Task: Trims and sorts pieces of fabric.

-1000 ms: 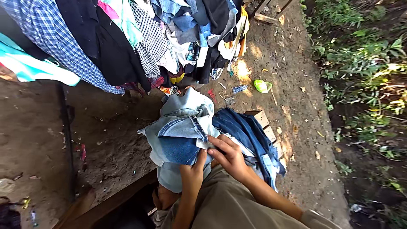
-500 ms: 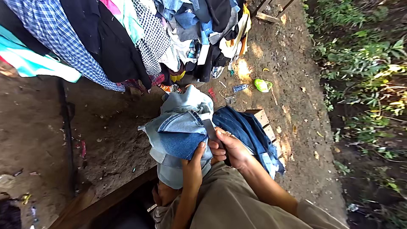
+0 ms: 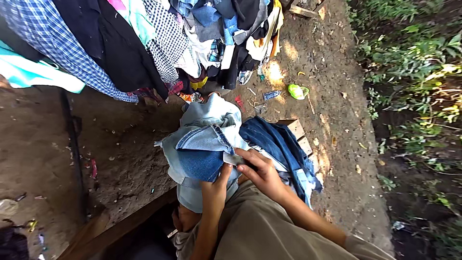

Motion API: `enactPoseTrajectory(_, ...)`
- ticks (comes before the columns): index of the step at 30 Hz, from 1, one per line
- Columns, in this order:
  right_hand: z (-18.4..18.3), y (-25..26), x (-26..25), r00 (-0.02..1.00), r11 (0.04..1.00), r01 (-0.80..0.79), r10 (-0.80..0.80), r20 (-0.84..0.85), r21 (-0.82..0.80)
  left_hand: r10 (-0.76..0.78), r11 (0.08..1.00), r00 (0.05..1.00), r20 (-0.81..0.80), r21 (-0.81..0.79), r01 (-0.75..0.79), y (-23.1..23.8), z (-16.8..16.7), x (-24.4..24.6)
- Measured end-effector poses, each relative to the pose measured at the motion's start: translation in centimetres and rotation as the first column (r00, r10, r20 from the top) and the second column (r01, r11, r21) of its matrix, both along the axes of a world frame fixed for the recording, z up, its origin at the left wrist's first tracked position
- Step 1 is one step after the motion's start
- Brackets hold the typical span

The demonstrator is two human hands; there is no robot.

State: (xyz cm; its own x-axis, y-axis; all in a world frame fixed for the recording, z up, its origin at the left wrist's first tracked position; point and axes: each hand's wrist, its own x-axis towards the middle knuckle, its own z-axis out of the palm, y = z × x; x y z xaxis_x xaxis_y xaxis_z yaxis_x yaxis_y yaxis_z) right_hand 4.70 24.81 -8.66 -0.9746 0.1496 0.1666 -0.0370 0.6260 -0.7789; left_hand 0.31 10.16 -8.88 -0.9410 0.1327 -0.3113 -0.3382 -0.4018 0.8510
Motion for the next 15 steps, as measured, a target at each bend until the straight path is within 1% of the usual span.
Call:
enactPoseTrajectory(2,-0.7,-0.5,-0.3,0.996,0.999,0.044,-0.042,-0.076,0.031,0.005,1.0,1.0,-0.024,-0.001,-0.005,0.2,-0.2,0.2)
enactPoseTrajectory(4,-1.4,-1.0,-0.8,0.988,0.998,0.056,-0.058,-0.141,-0.02,0.03,0.999,0.999,-0.029,0.017,-0.029,0.4,-0.3,0.3)
enactPoseTrajectory(5,-1.6,-1.2,-1.1,0.986,0.995,0.044,-0.058,-0.158,-0.094,0.039,0.999,0.999,-0.025,0.023,-0.039,0.4,-0.2,0.3)
enactPoseTrajectory(6,-1.5,-1.5,-1.2,0.986,0.978,0.027,-0.06,-0.153,-0.205,0.046,0.998,0.999,-0.015,0.031,-0.046,0.3,-0.1,0.2)
enactPoseTrajectory(7,-1.2,-1.6,-1.3,0.991,0.936,0.016,-0.061,-0.118,-0.351,0.047,0.998,0.999,-0.003,0.045,-0.047,0.2,0.0,0.2)
enactPoseTrajectory(8,-0.6,-1.7,-1.4,0.997,0.858,0.023,-0.055,-0.046,-0.513,0.041,0.997,0.999,0.009,0.06,-0.042,0.1,0.0,0.1)
enactPoseTrajectory(9,0.2,-1.6,-1.6,0.998,0.745,0.059,-0.028,0.057,-0.665,0.032,0.997,0.999,0.023,0.065,-0.033,0.0,0.0,0.0)
enactPoseTrajectory(10,1.0,-1.3,-1.7,0.985,0.607,0.12,0.027,0.172,-0.786,0.024,0.997,0.999,0.035,0.068,-0.026,-0.2,-0.1,-0.1)
enactPoseTrajectory(11,1.5,-0.9,-1.9,0.958,0.472,0.187,0.107,0.266,-0.862,0.02,0.997,0.999,0.043,0.074,-0.023,-0.4,-0.3,-0.2)
enactPoseTrajectory(12,1.7,-0.3,-2.0,0.924,0.36,0.242,0.199,0.327,-0.901,0.021,0.996,0.998,0.052,0.08,-0.025,-0.4,-0.4,-0.2)
enactPoseTrajectory(13,1.7,0.1,-2.2,0.892,0.268,0.28,0.281,0.353,-0.922,0.023,0.996,0.998,0.063,0.082,-0.028,-0.5,-0.5,-0.3)
enactPoseTrajectory(14,1.6,0.5,-2.3,0.871,0.196,0.302,0.341,0.354,-0.933,0.026,0.996,0.997,0.075,0.082,-0.032,-0.5,-0.5,-0.4)
enactPoseTrajectory(15,1.5,0.7,-2.4,0.86,0.147,0.307,0.38,0.34,-0.94,0.031,0.996,0.996,0.087,0.08,-0.038,-0.5,-0.5,-0.5)
